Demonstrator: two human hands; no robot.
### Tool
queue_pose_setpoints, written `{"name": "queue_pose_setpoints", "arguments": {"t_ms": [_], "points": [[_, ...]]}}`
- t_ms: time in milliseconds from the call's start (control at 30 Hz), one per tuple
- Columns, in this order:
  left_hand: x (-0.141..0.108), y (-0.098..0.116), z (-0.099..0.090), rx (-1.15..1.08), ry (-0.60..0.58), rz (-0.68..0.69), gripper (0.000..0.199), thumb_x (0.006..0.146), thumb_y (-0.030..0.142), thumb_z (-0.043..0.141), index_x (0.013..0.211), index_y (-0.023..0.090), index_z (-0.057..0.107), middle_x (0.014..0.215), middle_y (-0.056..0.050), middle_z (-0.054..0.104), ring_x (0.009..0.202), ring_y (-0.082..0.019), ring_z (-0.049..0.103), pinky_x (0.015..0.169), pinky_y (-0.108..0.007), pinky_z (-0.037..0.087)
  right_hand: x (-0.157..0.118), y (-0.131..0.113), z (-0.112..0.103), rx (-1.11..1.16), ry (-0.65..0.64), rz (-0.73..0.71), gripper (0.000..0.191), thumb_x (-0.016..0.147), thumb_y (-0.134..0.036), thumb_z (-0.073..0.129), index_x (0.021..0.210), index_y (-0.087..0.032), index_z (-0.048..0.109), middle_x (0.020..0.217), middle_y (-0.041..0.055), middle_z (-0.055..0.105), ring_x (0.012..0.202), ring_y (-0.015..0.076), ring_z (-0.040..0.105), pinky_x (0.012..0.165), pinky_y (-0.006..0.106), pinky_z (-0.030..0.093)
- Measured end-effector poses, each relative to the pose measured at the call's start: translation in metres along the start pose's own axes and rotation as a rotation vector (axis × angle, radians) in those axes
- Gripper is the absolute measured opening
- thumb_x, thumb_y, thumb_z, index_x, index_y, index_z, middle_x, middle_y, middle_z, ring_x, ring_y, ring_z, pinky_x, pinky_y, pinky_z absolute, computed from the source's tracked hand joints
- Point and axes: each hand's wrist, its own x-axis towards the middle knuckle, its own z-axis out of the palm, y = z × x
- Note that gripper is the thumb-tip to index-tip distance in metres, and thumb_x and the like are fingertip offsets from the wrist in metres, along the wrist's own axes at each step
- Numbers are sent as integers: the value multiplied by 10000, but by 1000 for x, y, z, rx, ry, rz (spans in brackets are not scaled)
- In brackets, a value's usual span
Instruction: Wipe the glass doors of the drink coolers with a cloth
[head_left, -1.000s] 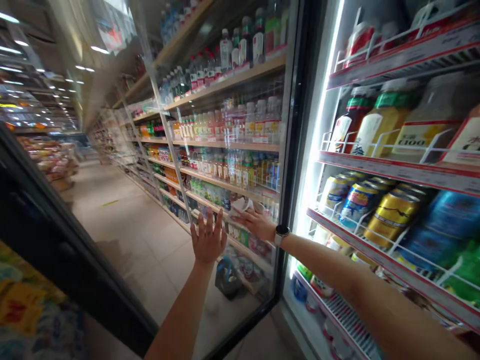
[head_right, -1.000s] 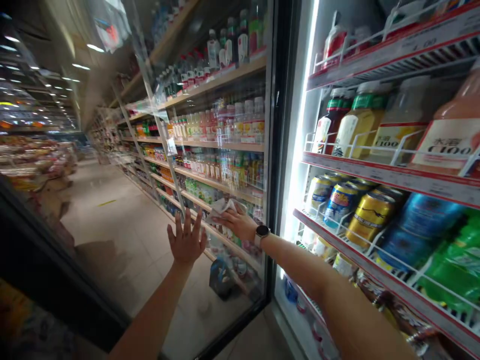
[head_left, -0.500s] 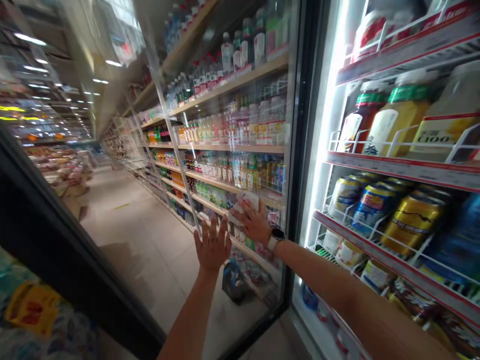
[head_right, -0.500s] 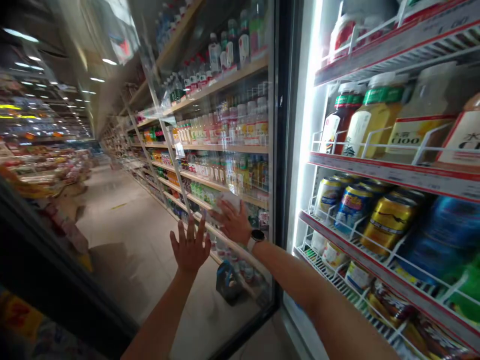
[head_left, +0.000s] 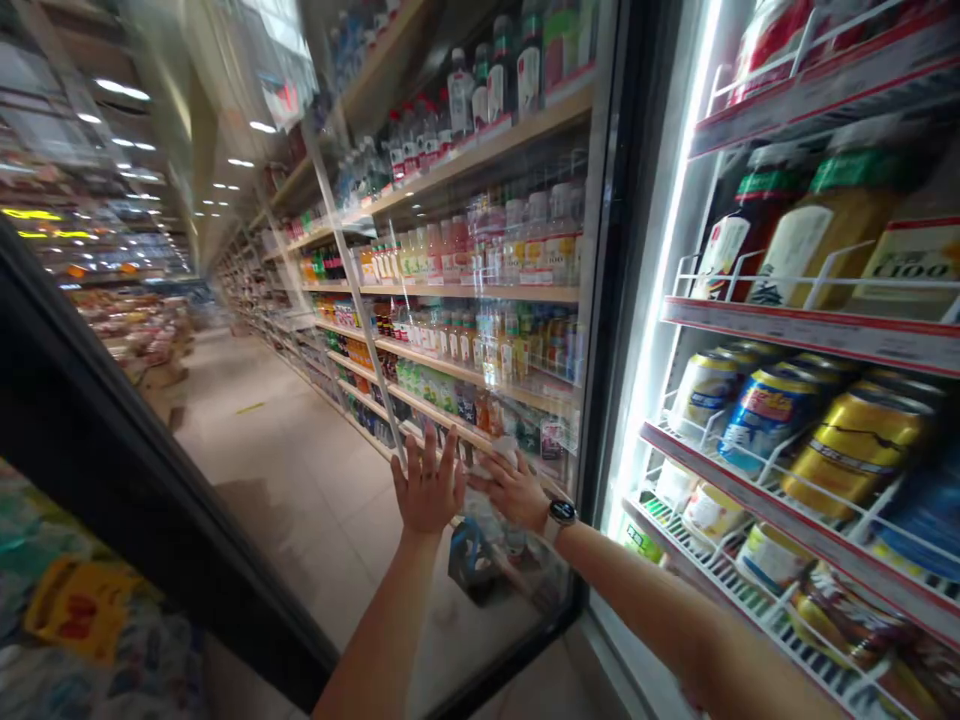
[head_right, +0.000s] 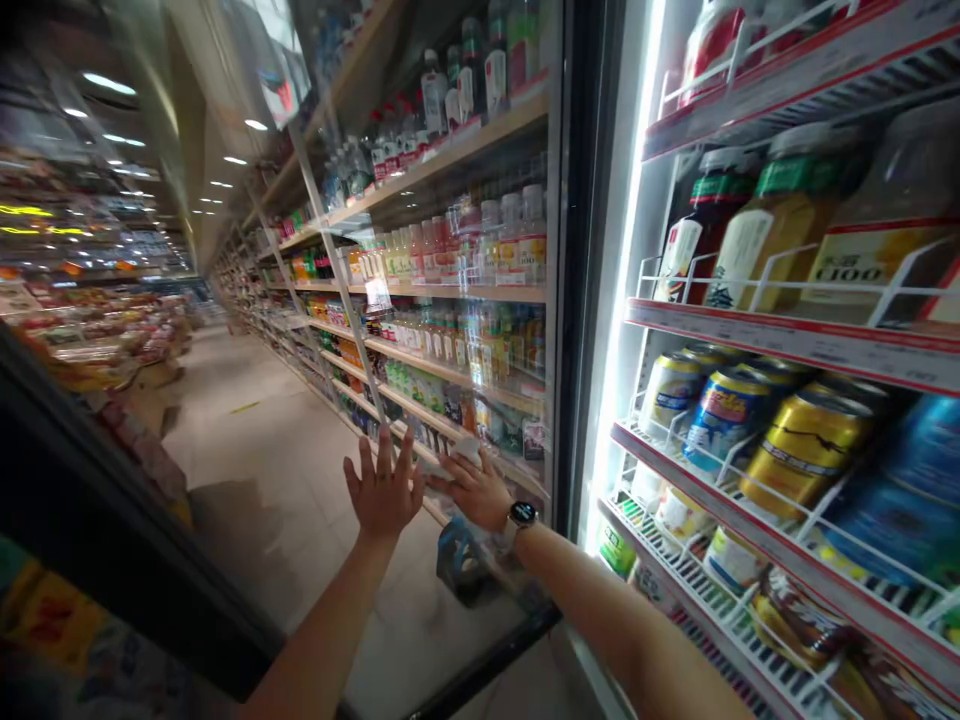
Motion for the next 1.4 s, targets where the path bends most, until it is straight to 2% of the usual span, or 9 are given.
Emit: {"name": "queue_pose_setpoints", "arguments": {"t_ms": [133,233,467,567,800,900,1233,1300,1400], "points": [[1,-3,3,-26,29,1,629,907,331,518,1502,280,318,1562,-61,315,1501,-252,125,1234,-500,46,67,21,-37,-15,72,57,562,937,-194,488,1479,-313,398,1560,90,371,1429,282,351,1175,569,257],[0,-5,6,-33,-5,-9,626,914,348,499,1506,280,304,1561,-67,318,1493,-275,168,1226,-536,59,89,17,-41,-35,154,182,602,916,-164,487,1499,-257,369,1588,122,301,1470,303,260,1191,580,195],[-4,-7,8,-38,-27,-10,621,909,361,470,1504,279,311,1566,-64,314,1486,-285,204,1223,-546,59,29,-19,13,-31,127,214,527,886,-156,531,1395,-292,518,1492,111,465,1373,293,426,1146,574,282],[-3,-6,7,-80,-29,-5,618,912,353,459,1506,269,311,1569,-62,315,1495,-282,169,1224,-536,31,17,-18,15,-26,82,198,510,899,-170,530,1387,-319,524,1489,88,476,1368,273,436,1150,549,289],[2,-2,4,-55,42,5,610,916,348,482,1500,270,326,1568,-51,323,1502,-257,144,1226,-486,45,93,22,-56,-24,128,206,580,924,-158,458,1489,-266,389,1590,94,305,1486,289,225,1196,566,203],[1,-1,3,-70,23,-11,612,917,358,491,1501,280,325,1559,-57,341,1500,-263,156,1226,-491,43,110,29,-64,-19,156,259,619,917,-161,448,1519,-250,330,1623,77,220,1509,304,126,1206,578,167],[3,5,-8,27,45,25,632,902,334,515,1500,250,329,1564,-60,319,1502,-254,146,1227,-468,58,-35,-47,33,13,34,333,552,834,-81,466,1379,-143,531,1425,199,517,1383,335,412,1046,560,431],[4,5,-9,35,41,25,635,900,329,518,1501,245,329,1562,-66,322,1502,-254,142,1228,-463,55,-35,-47,29,22,19,323,572,836,-82,464,1398,-171,517,1456,179,493,1391,324,405,1060,542,424],[4,6,-9,58,36,28,649,896,332,529,1504,235,325,1557,-77,328,1502,-252,139,1229,-457,57,5,-22,4,25,20,303,631,861,-118,468,1480,-225,407,1558,143,361,1442,325,321,1109,574,359]]}}
